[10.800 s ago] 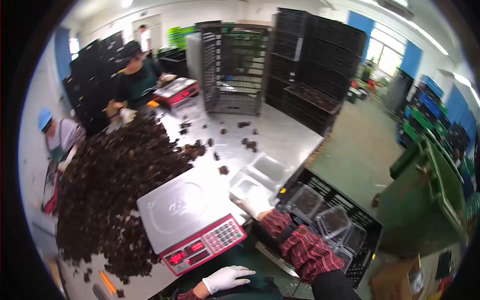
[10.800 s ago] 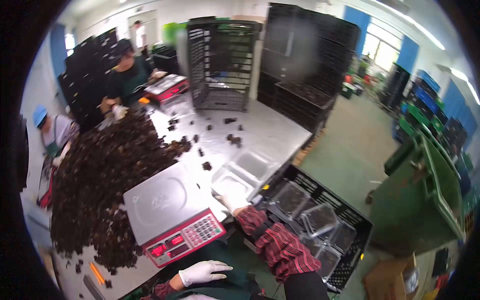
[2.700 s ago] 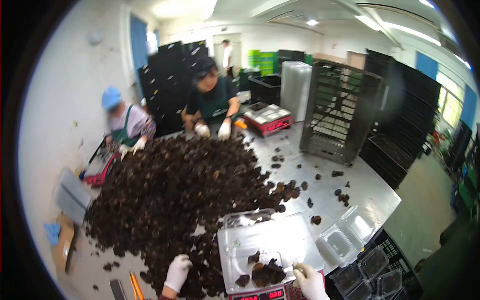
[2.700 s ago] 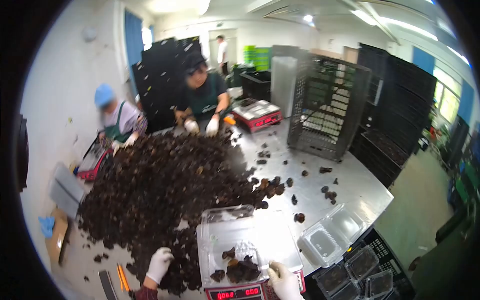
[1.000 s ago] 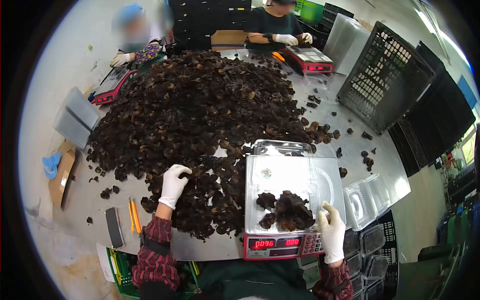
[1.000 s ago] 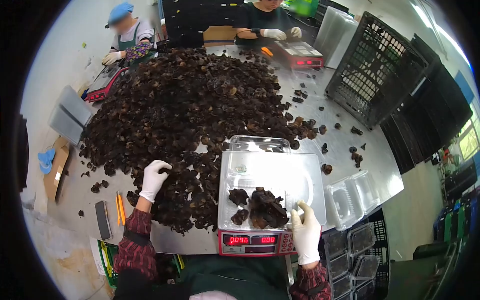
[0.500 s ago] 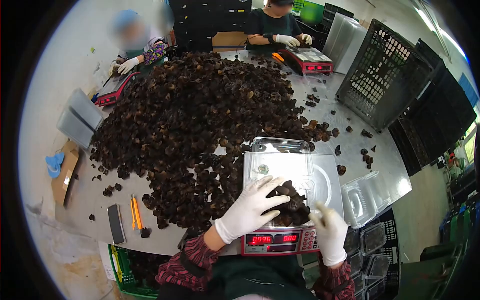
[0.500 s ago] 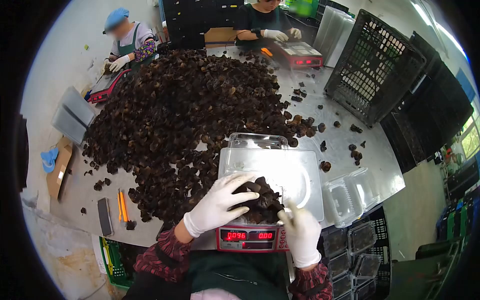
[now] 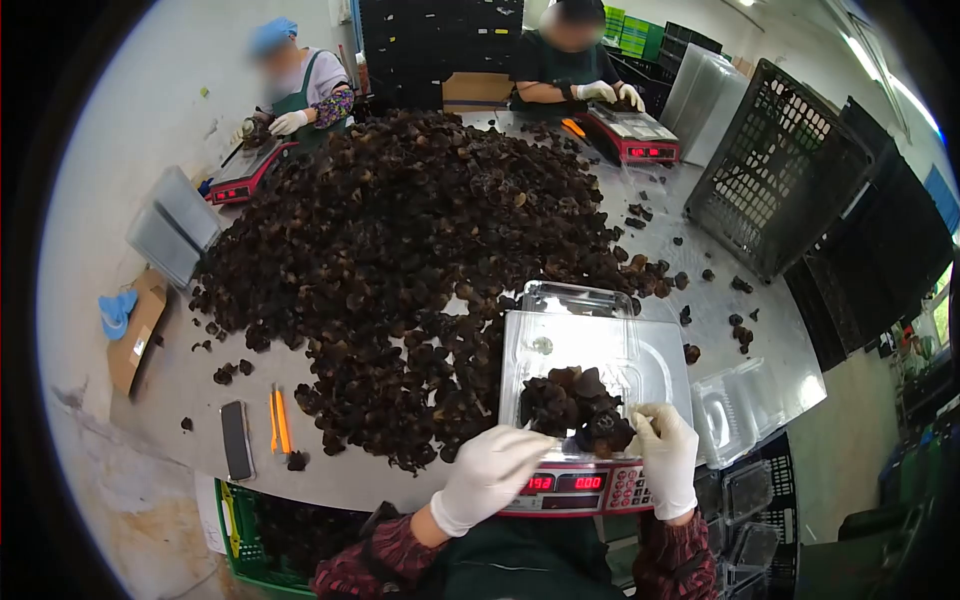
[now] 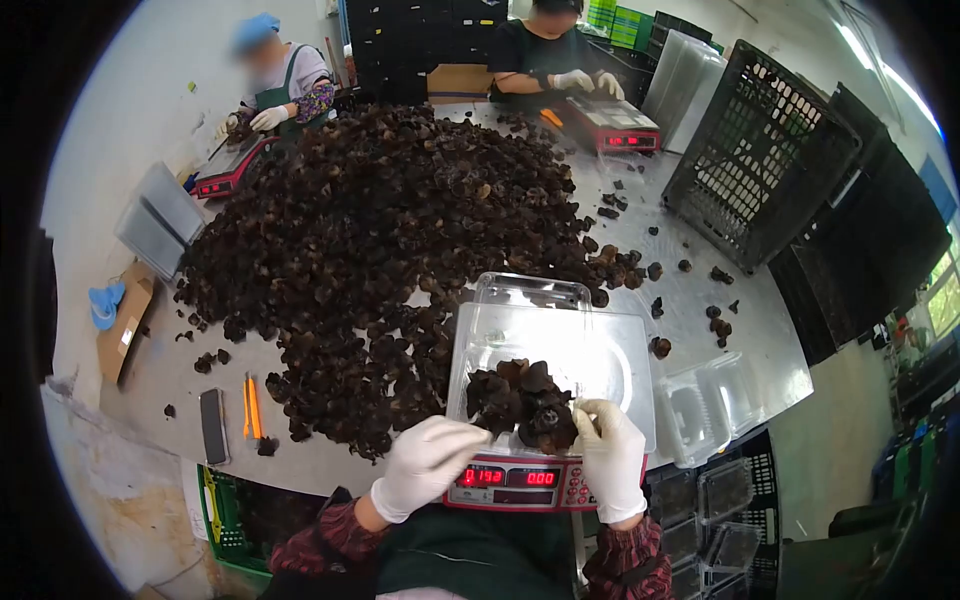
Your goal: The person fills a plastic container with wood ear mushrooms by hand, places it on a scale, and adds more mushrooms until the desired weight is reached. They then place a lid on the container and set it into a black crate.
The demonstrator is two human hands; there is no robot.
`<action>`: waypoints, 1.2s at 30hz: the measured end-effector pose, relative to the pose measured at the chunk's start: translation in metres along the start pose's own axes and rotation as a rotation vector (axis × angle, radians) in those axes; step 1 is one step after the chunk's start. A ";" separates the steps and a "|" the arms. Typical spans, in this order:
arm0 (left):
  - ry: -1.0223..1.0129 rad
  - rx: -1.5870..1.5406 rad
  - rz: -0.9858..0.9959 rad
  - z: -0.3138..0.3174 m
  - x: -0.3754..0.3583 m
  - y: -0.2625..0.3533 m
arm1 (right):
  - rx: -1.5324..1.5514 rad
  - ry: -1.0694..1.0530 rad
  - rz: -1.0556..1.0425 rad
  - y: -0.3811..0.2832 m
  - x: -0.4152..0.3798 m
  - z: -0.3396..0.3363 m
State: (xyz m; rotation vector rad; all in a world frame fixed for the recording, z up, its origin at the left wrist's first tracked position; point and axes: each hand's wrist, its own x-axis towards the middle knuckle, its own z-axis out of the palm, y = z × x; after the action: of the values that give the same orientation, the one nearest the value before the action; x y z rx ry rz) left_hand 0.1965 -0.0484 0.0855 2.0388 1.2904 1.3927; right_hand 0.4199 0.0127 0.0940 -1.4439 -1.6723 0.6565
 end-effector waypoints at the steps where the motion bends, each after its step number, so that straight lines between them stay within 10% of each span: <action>1: -0.063 0.029 0.130 0.007 0.007 0.000 | -0.031 -0.009 0.013 0.000 0.001 -0.002; 8: -0.341 0.439 0.015 0.077 0.040 -0.001 | -0.350 0.092 -0.279 0.026 0.003 0.016; 18: -0.078 -0.018 0.057 0.034 0.032 0.006 | -0.127 0.051 0.018 0.025 0.005 0.003; 25: 0.037 -0.680 -0.657 -0.023 0.009 0.001 | -0.169 0.015 -0.046 0.003 0.003 -0.006; 30: 0.167 -1.463 -0.671 -0.042 -0.045 -0.029 | -0.244 -0.118 -0.382 -0.002 -0.002 0.009; 36: 0.146 -1.383 -0.972 -0.041 -0.103 -0.023 | -0.575 -0.585 -0.366 -0.011 0.015 0.023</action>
State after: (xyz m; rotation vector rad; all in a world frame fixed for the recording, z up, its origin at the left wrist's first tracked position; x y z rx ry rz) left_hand 0.1390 -0.1303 0.0313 0.3079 0.7054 1.2607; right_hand 0.3949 0.0281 0.0942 -1.3203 -2.6719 0.4229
